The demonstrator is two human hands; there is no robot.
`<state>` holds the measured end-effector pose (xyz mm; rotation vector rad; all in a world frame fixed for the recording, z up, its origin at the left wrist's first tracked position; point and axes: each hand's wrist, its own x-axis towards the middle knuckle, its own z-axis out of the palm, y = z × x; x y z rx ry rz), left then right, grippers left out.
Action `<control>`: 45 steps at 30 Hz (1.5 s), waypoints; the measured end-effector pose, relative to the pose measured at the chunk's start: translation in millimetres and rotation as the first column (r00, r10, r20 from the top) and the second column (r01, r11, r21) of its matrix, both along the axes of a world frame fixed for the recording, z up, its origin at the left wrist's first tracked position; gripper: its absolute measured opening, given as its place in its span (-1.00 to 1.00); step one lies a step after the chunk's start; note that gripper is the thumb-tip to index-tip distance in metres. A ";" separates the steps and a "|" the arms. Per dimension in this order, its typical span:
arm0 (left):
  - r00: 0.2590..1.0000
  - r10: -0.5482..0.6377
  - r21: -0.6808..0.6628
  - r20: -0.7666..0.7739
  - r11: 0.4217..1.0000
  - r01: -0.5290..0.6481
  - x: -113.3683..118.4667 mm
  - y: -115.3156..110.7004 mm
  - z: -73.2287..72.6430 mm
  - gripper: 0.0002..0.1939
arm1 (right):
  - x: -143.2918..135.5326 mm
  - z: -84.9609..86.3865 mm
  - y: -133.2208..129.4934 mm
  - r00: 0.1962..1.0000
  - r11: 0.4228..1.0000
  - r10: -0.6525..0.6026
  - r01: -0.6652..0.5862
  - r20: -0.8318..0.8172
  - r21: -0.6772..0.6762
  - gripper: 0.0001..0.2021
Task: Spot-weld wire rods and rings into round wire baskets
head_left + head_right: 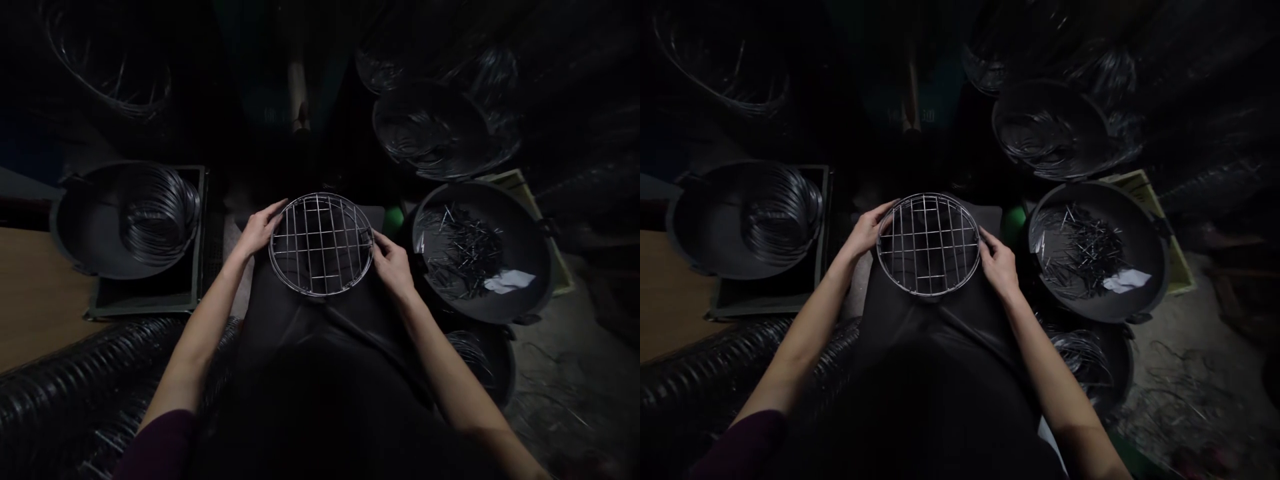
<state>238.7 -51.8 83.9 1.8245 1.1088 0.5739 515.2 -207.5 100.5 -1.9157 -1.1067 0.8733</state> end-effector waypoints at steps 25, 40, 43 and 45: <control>0.993 0.088 0.072 0.077 0.993 -0.094 2.1 -14.5 -39.7 -0.66 | -44.0 -12.4 -88.6 0.894 0.972 0.233 -0.205 0.383 -0.111 -0.12; 0.956 0.221 -0.075 0.195 0.975 -0.210 -6.0 -13.2 -2.3 -0.46 | -19.2 5.4 -69.9 0.993 0.999 0.031 -0.032 0.117 0.007 -0.45; 0.980 0.074 -0.082 0.185 0.995 -0.059 -6.9 -10.2 15.1 -0.41 | -13.1 19.5 -46.9 0.999 0.998 -0.047 0.047 0.009 0.047 -0.48; 0.990 0.018 -0.058 0.142 0.998 -0.010 -5.9 -10.7 22.1 -0.42 | -15.2 22.8 -32.8 0.994 0.997 -0.057 0.062 -0.096 0.051 -0.46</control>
